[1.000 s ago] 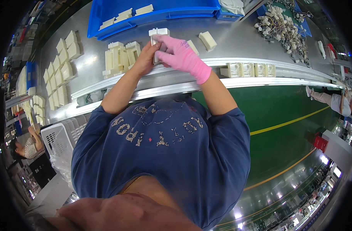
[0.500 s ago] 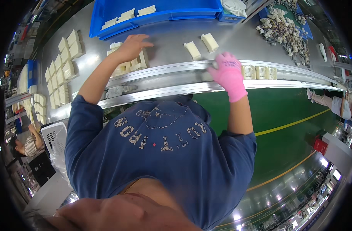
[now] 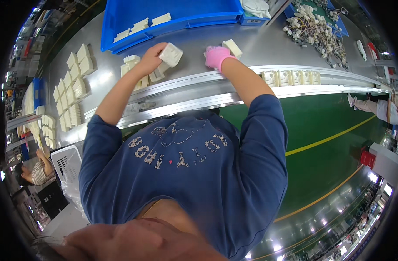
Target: Manually inserting small white electronic components into individual slots within plastic carrier trays.
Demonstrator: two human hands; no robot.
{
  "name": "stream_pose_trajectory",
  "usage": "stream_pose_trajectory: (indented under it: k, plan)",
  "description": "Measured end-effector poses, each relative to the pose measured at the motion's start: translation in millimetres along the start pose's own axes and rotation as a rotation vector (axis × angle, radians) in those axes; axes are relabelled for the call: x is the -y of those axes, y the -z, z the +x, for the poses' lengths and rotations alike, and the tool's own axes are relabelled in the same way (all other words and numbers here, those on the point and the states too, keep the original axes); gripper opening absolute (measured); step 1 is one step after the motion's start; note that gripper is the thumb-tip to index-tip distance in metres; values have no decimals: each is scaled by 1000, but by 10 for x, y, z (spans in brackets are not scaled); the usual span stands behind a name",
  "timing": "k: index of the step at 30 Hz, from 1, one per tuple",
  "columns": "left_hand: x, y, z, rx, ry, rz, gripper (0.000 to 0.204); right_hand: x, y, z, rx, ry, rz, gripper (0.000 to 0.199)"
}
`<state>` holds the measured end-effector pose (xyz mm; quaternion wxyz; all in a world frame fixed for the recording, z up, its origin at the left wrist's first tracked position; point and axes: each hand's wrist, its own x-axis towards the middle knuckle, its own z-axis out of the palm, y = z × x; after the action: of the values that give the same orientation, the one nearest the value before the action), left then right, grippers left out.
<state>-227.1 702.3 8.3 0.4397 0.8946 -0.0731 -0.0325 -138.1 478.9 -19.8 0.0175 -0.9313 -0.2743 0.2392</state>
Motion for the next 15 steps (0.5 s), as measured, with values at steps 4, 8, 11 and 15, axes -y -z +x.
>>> stream_pose_trajectory:
  k: [4, 8, 11, 15]
  plan:
    - [-340, -192, -6, -160, 455, -811, 33, 54, -55, 157, 111, 65, -155, 45]
    - [-219, -366, -65, -215, 440, -1055, 31, 136, 11, 89, 117, 20, -73, 45]
    - [-238, -424, -70, -217, 456, -1081, 31, 86, -76, 141, 144, 35, -125, 48]
    - [-44, -531, -60, -325, 437, -1014, 32, 61, 4, 112, 8, 89, -72, 39]
